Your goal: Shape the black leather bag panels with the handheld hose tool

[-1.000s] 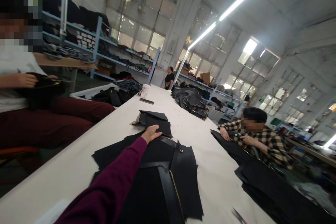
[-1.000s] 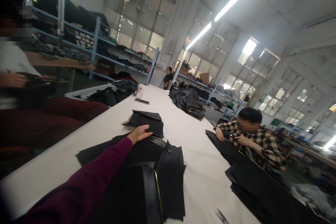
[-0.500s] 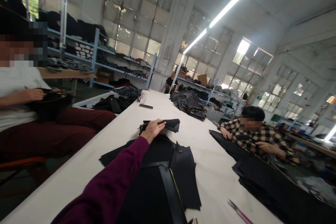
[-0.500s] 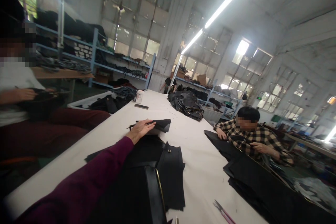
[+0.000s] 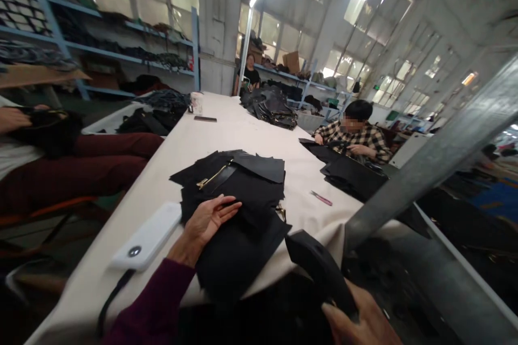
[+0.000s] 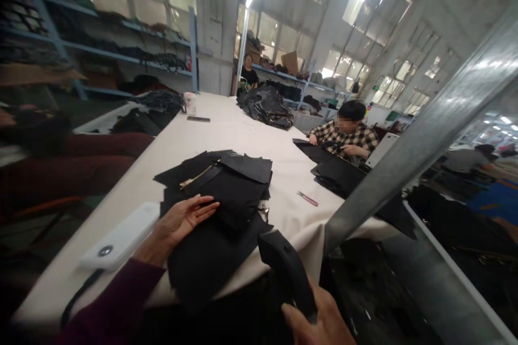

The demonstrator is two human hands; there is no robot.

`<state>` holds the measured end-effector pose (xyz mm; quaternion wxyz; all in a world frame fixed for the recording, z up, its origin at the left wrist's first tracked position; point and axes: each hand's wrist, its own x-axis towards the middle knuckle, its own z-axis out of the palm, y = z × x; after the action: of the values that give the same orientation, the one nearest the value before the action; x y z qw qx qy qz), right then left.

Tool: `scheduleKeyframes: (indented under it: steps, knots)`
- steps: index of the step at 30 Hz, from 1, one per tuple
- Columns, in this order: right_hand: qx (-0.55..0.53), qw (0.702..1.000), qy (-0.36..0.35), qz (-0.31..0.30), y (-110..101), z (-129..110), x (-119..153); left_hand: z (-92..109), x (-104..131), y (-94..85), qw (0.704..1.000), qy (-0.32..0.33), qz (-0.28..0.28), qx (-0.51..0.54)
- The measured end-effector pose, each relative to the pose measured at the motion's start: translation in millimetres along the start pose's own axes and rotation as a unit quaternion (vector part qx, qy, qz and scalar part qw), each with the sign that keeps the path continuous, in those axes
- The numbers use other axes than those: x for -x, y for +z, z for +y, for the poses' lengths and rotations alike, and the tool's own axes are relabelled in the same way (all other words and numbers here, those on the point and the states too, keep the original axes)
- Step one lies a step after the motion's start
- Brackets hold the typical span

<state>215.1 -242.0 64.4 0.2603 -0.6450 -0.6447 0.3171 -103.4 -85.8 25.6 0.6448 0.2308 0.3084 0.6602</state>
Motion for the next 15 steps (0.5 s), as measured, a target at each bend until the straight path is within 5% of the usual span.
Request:
scheduleKeyframes:
  steps: [6, 15]
  knots:
    - [-0.012, 0.996, -0.066, -0.054, 12.1, -5.1, 5.7, -29.7, 32.4, -36.7, 0.999, 0.001, 0.046, -0.014]
    - [-0.054, 0.993, -0.083, -0.071, 21.6, -3.7, 4.5, -32.8, 30.9, -51.4, 1.0, 0.015, 0.0, -0.009]
